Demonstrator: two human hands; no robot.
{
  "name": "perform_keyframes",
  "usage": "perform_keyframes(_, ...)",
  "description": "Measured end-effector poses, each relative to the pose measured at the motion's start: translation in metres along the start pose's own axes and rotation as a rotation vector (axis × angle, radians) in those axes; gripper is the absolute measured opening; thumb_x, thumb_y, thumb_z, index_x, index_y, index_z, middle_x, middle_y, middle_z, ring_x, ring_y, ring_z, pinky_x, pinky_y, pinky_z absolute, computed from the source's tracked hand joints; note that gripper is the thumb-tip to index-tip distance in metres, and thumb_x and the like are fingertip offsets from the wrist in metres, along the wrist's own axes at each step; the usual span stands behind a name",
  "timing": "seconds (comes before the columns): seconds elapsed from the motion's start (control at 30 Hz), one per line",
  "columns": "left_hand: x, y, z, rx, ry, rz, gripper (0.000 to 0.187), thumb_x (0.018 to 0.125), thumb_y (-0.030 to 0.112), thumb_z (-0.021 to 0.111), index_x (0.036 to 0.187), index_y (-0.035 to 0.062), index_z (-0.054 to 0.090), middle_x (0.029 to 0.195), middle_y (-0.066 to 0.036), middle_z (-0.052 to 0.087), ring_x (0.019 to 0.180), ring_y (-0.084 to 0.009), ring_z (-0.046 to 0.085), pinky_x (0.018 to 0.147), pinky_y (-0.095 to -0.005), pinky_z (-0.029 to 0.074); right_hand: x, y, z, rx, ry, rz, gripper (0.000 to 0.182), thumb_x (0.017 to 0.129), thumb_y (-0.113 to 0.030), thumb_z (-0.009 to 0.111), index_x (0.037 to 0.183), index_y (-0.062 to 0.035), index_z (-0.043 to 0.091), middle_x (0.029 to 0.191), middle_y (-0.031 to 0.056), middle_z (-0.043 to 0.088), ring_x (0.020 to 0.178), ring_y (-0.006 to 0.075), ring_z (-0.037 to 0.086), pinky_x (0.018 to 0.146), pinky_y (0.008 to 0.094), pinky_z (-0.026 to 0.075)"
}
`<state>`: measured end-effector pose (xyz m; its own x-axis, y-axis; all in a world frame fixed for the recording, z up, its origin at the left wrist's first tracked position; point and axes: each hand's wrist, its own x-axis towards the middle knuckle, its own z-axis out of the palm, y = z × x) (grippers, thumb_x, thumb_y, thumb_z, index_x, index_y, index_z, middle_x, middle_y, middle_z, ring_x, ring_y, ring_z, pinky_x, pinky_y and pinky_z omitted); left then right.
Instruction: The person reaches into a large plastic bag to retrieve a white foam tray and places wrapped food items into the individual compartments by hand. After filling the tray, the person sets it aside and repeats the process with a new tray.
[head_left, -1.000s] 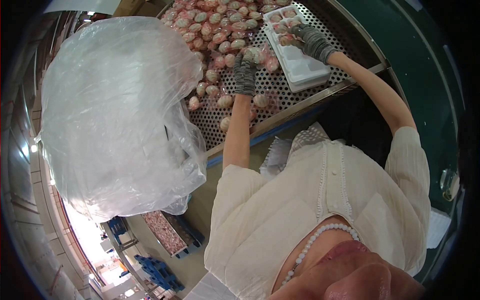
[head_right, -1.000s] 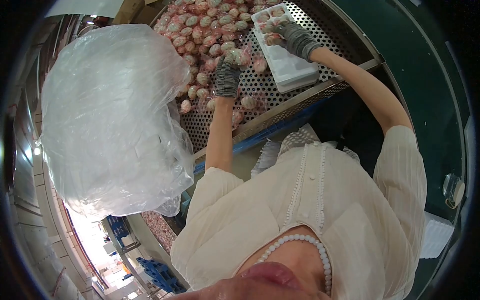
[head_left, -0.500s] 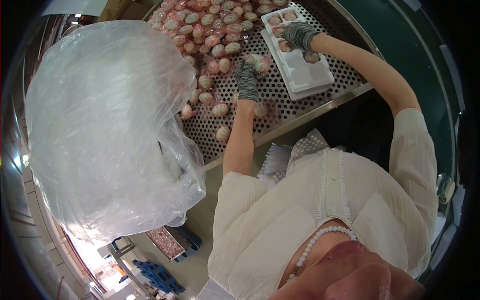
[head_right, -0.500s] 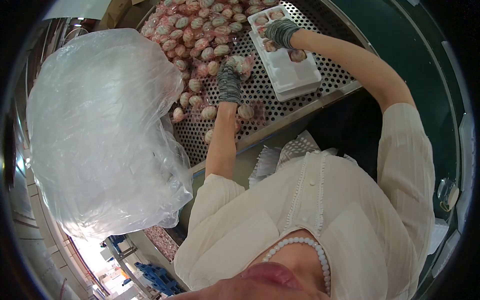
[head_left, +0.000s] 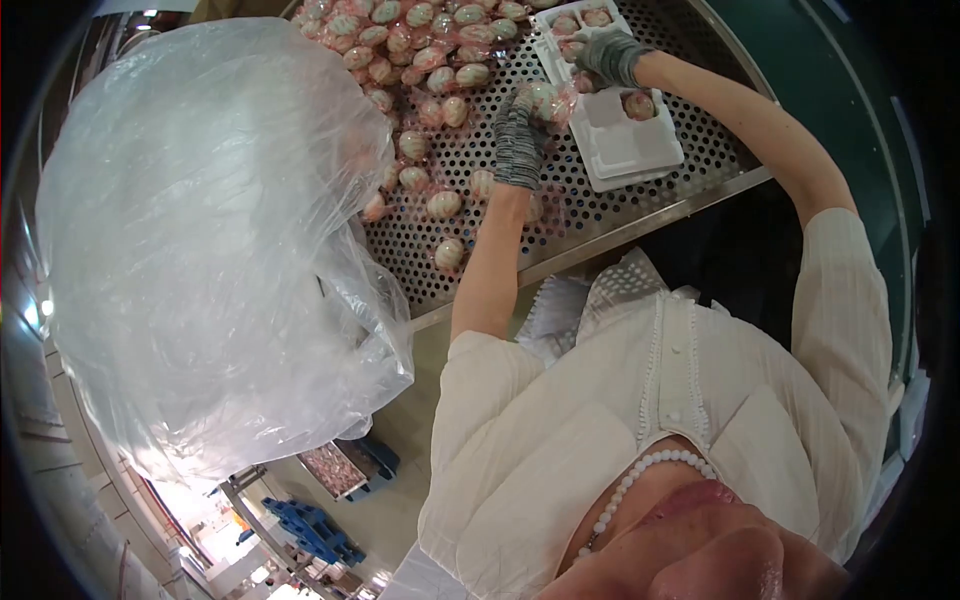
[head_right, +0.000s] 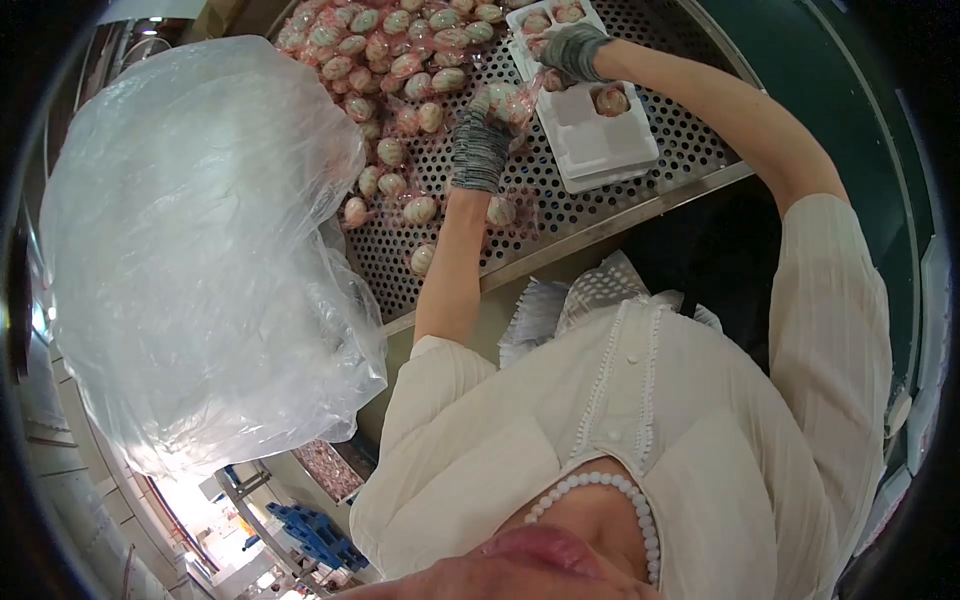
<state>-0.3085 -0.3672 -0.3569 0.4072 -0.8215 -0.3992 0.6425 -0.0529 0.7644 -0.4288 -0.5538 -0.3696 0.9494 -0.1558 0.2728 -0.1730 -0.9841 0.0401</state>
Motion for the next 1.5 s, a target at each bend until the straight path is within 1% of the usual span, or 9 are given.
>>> perform_keyframes(0.07,-0.001,0.003,0.004,-0.138,-0.157,0.133,0.027,0.075,0.024,0.054,0.092,0.0031,0.05,0.086,-0.009,0.051,0.079,-0.0211,0.05,0.071,-0.0386,0.043,-0.012,-0.002,0.004,0.297,0.271,0.186,0.027,0.066,-0.017,0.058,0.092,-0.0098,0.054,0.079,0.0083,0.058,0.065,0.0224,0.055,0.058,0.0312,0.044)
perform_keyframes(0.13,-0.004,0.006,0.008,-0.177,-0.192,0.092,0.027,0.077,0.02,0.051,0.097,0.0026,0.047,0.09,-0.009,0.051,0.084,-0.0204,0.05,0.075,-0.0362,0.043,-0.025,-0.034,-0.063,0.524,-0.12,0.679,0.033,0.066,-0.018,0.059,0.097,-0.0097,0.052,0.091,0.0091,0.055,0.071,0.0217,0.055,0.061,0.0324,0.044)
perform_keyframes(0.27,-0.019,-0.009,0.029,-0.078,-0.162,0.292,0.028,0.078,0.013,0.05,0.102,0.0006,0.043,0.103,-0.011,0.046,0.089,-0.0222,0.049,0.078,-0.0348,0.042,-0.046,-0.072,-0.073,0.67,0.203,0.241,0.047,0.073,-0.028,0.057,0.112,-0.0071,0.041,0.088,0.0098,0.053,0.078,0.0187,0.052,0.068,0.0294,0.044)
perform_keyframes(0.47,-0.048,0.003,0.052,0.077,-0.364,0.319,0.028,0.08,0.02,0.049,0.1,0.0005,0.046,0.098,-0.009,0.051,0.085,-0.0182,0.052,0.067,-0.028,0.045,-0.059,-0.082,-0.076,0.784,0.161,0.435,0.065,0.066,-0.036,0.061,0.113,0.001,0.036,0.104,0.0187,0.047,0.096,0.0276,0.047,0.08,0.0345,0.039)
perform_keyframes(0.67,-0.021,0.002,0.051,0.061,-0.144,-0.103,0.019,0.077,0.017,0.053,0.091,0.0041,0.053,0.077,-0.006,0.056,0.06,-0.0134,0.052,0.051,-0.0225,0.043,-0.072,-0.098,-0.108,0.558,0.018,0.333,0.055,0.071,-0.032,0.057,0.115,-0.0078,0.037,0.105,0.0162,0.047,0.094,0.0304,0.047,0.08,0.036,0.039)
perform_keyframes(0.93,-0.005,-0.009,0.064,0.395,-0.033,0.405,0.011,0.074,0.006,0.054,0.083,0.0004,0.055,0.071,-0.006,0.056,0.057,-0.0098,0.05,0.049,-0.0194,0.042,-0.079,-0.09,-0.099,0.197,0.315,0.222,0.05,0.07,-0.025,0.058,0.114,-0.0076,0.04,0.102,0.0134,0.044,0.093,0.0278,0.044,0.082,0.0354,0.037)
perform_keyframes(1.13,0.008,-0.039,0.05,1.409,0.196,0.9,0.018,0.073,0.015,0.05,0.076,-0.0019,0.055,0.072,-0.017,0.056,0.064,-0.0292,0.053,0.063,-0.038,0.041,-0.085,-0.072,-0.059,0.422,0.099,0.386,0.045,0.066,-0.031,0.06,0.099,-0.0014,0.05,0.088,0.0151,0.052,0.079,0.0287,0.051,0.072,0.0352,0.042)
perform_keyframes(1.4,0.008,-0.046,0.036,1.34,0.002,0.971,0.017,0.071,0.012,0.048,0.08,-0.0023,0.052,0.078,-0.022,0.051,0.074,-0.0359,0.047,0.071,-0.041,0.038,-0.073,-0.066,-0.075,0.485,0.016,0.41,0.043,0.065,-0.028,0.062,0.097,-0.0027,0.051,0.08,0.0151,0.052,0.073,0.0281,0.051,0.068,0.0351,0.042)
perform_keyframes(1.5,0.004,-0.044,0.039,1.458,0.028,1.332,0.015,0.07,0.007,0.05,0.083,-0.0003,0.054,0.077,-0.02,0.052,0.078,-0.0329,0.049,0.072,-0.0378,0.04,-0.076,-0.072,-0.058,0.4,0.218,0.31,0.04,0.065,-0.026,0.062,0.097,-0.0037,0.052,0.081,0.014,0.052,0.075,0.0262,0.05,0.069,0.0351,0.042)
